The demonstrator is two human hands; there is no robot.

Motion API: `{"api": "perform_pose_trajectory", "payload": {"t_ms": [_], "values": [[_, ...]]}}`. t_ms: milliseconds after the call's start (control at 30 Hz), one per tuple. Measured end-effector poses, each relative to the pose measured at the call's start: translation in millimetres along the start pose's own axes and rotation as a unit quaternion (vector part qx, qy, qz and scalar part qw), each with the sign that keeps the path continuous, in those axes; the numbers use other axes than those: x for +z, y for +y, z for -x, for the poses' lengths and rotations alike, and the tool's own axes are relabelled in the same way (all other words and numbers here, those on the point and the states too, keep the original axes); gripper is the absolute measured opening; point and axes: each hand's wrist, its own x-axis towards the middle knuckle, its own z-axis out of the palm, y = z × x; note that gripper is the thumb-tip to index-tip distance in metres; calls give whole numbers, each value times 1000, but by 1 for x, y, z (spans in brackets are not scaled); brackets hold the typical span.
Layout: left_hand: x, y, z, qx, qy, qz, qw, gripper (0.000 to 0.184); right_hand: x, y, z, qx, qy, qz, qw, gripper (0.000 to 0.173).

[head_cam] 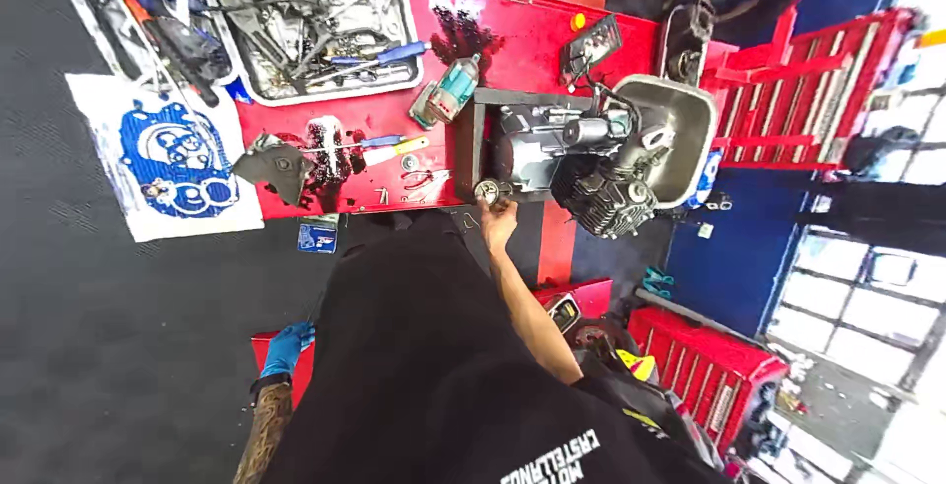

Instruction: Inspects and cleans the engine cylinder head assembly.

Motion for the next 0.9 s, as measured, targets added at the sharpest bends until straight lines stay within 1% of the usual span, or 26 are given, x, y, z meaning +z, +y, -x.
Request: {"api": "perform_pose_trajectory", "payload": {"t_ms": [33, 67, 167, 200, 300, 367, 400, 467, 533, 600, 667, 733, 800, 833, 900], "values": [[-2, 10, 0, 16, 4, -12, 1000, 29, 3, -1, -7, -1, 8, -2, 1000, 72], [-3, 29, 10, 36, 6, -29, 999, 29, 6, -2, -11, -5, 11, 0, 1000, 73], [-5, 99, 38, 133, -2, -94, 987, 31, 10, -9, -18, 4, 4, -1, 1000, 70], [-3, 122, 48, 172, -11, -117, 978, 32, 11, -9, -18, 2, 6, -5, 1000, 65], [18, 183, 89, 292, -45, -157, 942, 32, 14, -6, -10, -26, 10, -33, 999, 48], [43, 210, 120, 371, -68, -171, 910, 31, 12, -11, 3, -34, -3, -98, 995, 43], [59, 222, 135, 410, -80, -173, 892, 30, 7, -19, 10, -35, -27, -158, 987, 42], [92, 237, 163, 476, -108, -170, 856, 26, -11, -44, 34, -24, -101, -314, 944, 41], [121, 249, 191, 505, -139, -165, 836, 23, -34, -67, 58, -21, -163, -431, 887, 38], [139, 259, 214, 531, -165, -146, 818, 19, -61, -82, 74, -40, -208, -513, 832, 36], [149, 266, 229, 561, -184, -130, 796, 18, -93, -88, 81, -64, -240, -564, 787, 37], [156, 273, 238, 594, -203, -124, 769, 19, -126, -85, 83, -91, -251, -601, 754, 38], [170, 281, 248, 611, -216, -128, 751, 19, -161, -76, 82, -123, -242, -631, 727, 40], [179, 284, 254, 615, -218, -136, 745, 19, -179, -71, 81, -137, -232, -642, 717, 43], [205, 288, 264, 632, -216, -155, 728, 20, -219, -64, 79, -144, -189, -651, 721, 50]]}}
